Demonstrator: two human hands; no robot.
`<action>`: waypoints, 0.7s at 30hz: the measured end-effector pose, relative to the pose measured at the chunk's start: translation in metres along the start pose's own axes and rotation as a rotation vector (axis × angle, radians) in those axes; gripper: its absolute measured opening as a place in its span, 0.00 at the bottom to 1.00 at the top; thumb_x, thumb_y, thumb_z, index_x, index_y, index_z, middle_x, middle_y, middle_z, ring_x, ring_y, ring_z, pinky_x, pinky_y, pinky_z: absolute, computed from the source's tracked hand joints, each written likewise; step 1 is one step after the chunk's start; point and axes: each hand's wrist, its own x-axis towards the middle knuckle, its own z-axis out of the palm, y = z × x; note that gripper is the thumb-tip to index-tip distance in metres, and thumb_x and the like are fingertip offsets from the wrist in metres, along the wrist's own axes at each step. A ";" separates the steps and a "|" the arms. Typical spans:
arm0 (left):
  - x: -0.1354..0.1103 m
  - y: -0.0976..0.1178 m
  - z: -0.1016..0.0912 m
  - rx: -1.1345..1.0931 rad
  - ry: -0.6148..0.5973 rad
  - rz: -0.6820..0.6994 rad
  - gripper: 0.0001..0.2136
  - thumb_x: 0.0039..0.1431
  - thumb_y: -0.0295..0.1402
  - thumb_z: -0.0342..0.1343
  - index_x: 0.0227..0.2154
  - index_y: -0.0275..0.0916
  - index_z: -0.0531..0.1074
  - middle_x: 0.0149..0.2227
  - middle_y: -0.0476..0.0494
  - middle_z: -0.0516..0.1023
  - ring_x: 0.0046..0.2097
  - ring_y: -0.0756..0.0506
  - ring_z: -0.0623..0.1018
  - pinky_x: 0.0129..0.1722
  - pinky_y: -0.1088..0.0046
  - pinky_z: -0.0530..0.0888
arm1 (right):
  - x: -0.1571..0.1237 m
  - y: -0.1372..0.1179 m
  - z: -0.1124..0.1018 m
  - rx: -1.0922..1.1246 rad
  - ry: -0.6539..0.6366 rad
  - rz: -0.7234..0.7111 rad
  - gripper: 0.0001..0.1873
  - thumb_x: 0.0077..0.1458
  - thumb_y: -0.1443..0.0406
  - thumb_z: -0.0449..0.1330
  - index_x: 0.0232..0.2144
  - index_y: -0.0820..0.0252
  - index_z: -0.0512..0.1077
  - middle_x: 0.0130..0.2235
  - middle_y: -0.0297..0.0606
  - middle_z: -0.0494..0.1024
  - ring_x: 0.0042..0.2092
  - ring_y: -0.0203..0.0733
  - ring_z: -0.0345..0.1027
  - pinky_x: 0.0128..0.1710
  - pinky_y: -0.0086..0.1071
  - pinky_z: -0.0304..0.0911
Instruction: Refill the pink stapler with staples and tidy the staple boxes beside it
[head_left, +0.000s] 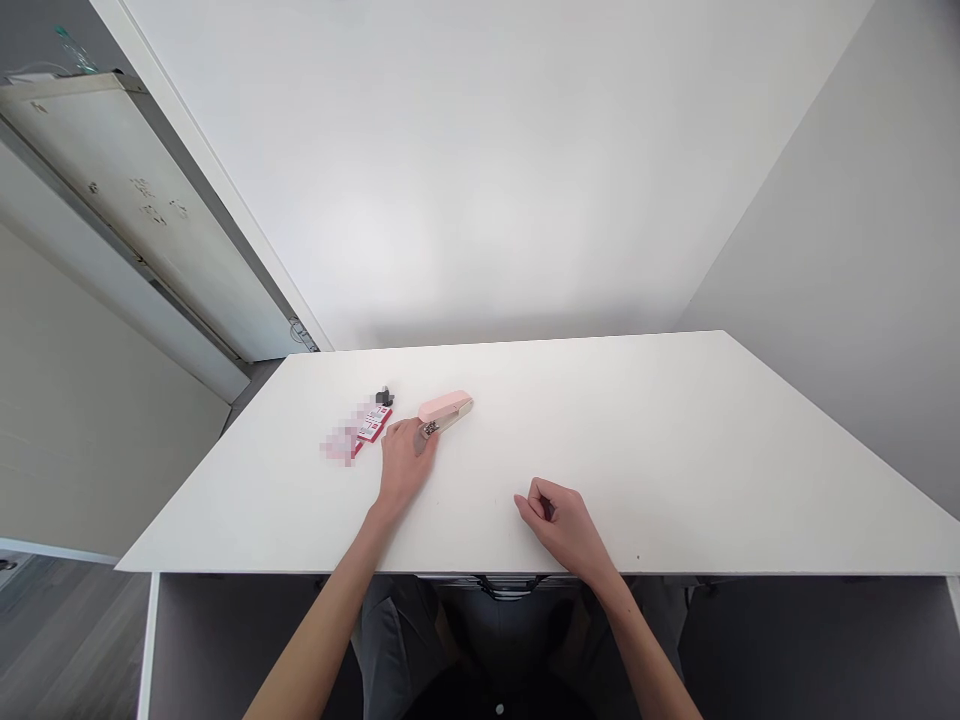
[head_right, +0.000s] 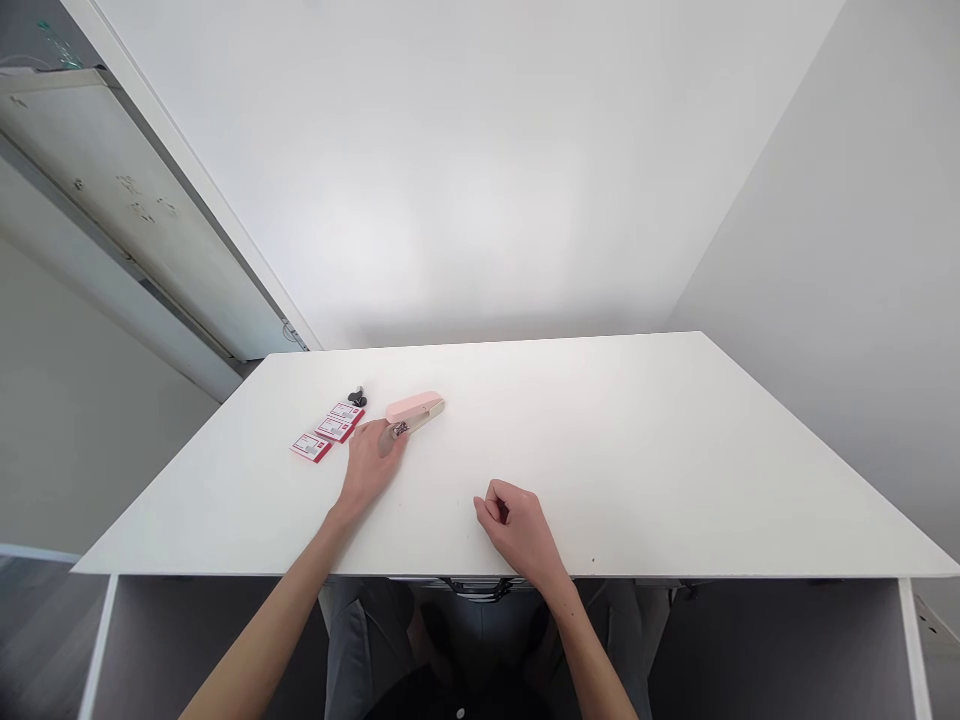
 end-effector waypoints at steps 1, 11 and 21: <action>0.000 -0.001 0.000 -0.002 -0.003 0.000 0.10 0.66 0.40 0.53 0.43 0.43 0.75 0.47 0.37 0.81 0.56 0.32 0.73 0.56 0.53 0.68 | 0.000 0.000 0.000 -0.001 0.002 -0.001 0.22 0.64 0.57 0.56 0.24 0.53 0.49 0.24 0.28 0.55 0.27 0.36 0.47 0.27 0.32 0.49; -0.002 -0.002 0.001 -0.036 -0.028 0.013 0.15 0.65 0.39 0.55 0.53 0.45 0.75 0.53 0.40 0.81 0.59 0.33 0.72 0.57 0.55 0.69 | 0.000 -0.002 0.000 0.005 -0.005 0.021 0.22 0.64 0.58 0.56 0.24 0.53 0.49 0.25 0.27 0.54 0.28 0.36 0.47 0.27 0.32 0.48; -0.006 0.005 0.000 -0.044 -0.177 0.262 0.13 0.67 0.38 0.55 0.51 0.45 0.75 0.50 0.40 0.81 0.55 0.36 0.76 0.57 0.56 0.71 | 0.000 -0.001 0.000 0.006 -0.001 0.012 0.22 0.65 0.57 0.56 0.25 0.53 0.49 0.25 0.27 0.54 0.28 0.36 0.47 0.28 0.32 0.47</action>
